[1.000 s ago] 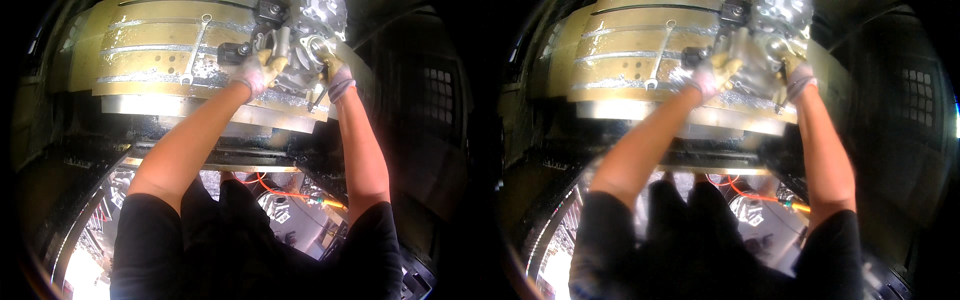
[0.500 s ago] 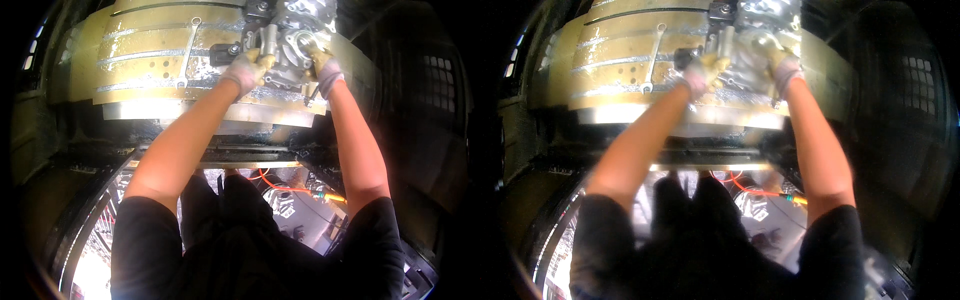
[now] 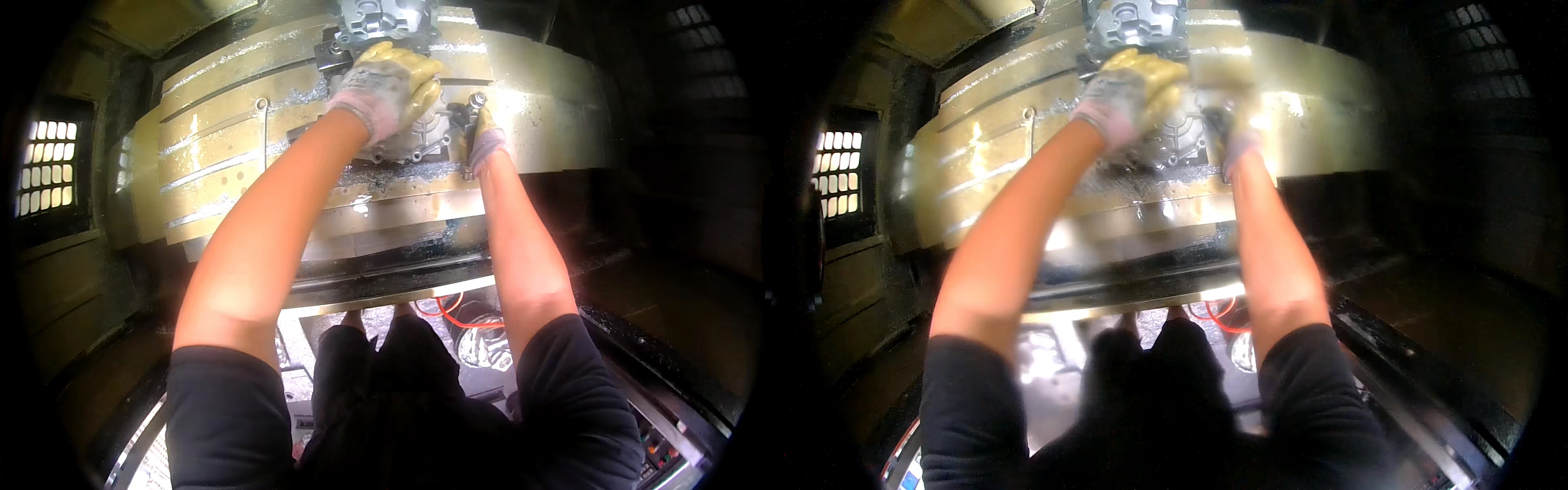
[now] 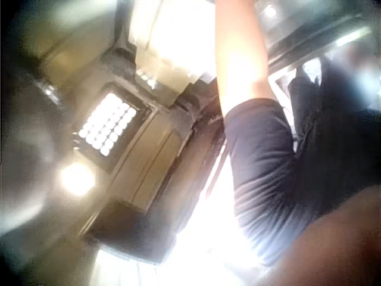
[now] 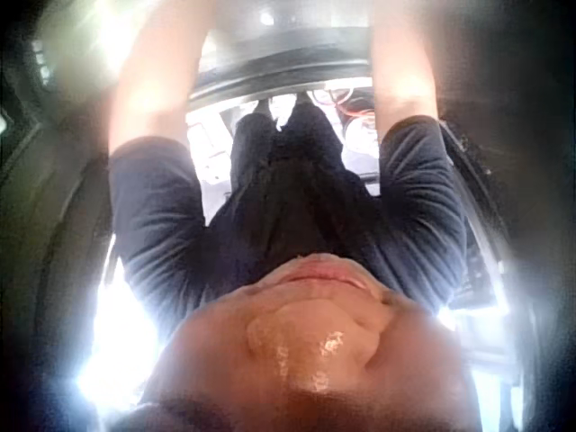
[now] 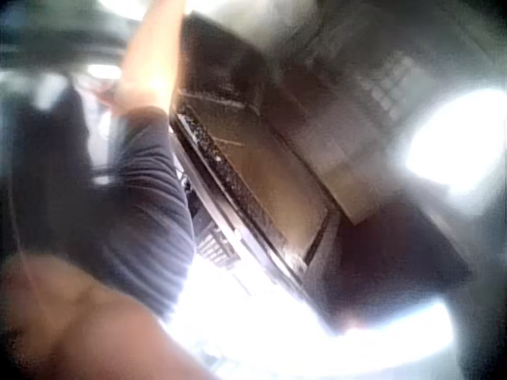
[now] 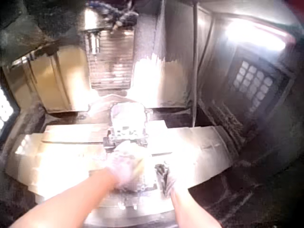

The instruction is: The person picks up metal parts and places them onto a jig inside a machine. They use an air blow gun to clean surfaces, secure the parts with a wrench, use a file on a component, and close the machine door.

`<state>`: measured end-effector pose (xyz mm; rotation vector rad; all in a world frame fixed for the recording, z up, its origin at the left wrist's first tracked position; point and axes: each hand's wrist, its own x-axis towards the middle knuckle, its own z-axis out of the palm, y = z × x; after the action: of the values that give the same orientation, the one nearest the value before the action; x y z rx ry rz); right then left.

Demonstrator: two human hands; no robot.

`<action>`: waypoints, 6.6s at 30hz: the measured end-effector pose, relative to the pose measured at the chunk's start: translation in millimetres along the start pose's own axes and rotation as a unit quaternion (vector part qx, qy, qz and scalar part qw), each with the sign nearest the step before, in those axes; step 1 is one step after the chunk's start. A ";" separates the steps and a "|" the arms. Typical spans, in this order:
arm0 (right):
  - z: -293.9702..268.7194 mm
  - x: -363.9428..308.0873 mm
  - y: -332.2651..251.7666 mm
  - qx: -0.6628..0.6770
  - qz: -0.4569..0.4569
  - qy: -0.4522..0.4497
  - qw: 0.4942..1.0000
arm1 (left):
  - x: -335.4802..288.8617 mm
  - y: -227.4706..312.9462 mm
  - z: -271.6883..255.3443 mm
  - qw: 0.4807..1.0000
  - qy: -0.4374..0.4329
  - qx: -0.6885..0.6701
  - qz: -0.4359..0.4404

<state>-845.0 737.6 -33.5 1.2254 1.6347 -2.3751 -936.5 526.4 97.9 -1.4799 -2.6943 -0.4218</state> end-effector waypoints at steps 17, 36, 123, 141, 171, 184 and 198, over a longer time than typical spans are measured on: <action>-61.1 14.8 -103.4 -0.542 -0.312 -0.157 0.764 | 1.9 5.9 -7.3 0.999 -0.021 -0.011 -0.046; 33.5 -48.8 -115.9 -0.743 -0.188 -0.097 0.635 | -31.7 1.1 0.7 0.995 0.025 -0.016 -0.100; 69.3 -15.3 -95.7 -0.331 -0.475 -0.011 0.815 | 58.3 -185.8 -34.2 0.861 0.185 -0.289 -0.375; 104.3 -18.2 -66.7 -0.259 -0.341 0.081 0.900 | 122.4 -278.0 37.5 0.808 0.089 -0.428 -0.395; 72.5 185.3 -263.1 -0.846 -0.151 -0.198 0.472 | 24.2 -21.2 -7.3 0.965 -0.024 -0.182 0.189; 110.4 242.0 -252.9 -0.808 -0.292 -0.245 0.450 | 23.3 -19.3 10.2 0.974 -0.013 -0.137 0.178; -0.9 169.5 -139.1 -0.663 -0.228 -0.228 0.676 | 23.5 -20.0 -2.6 0.966 -0.017 -0.179 0.188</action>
<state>-1019.8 869.7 -25.3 -0.0828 2.6251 -0.7153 -966.3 534.9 100.0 -2.0519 -2.3614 -0.8961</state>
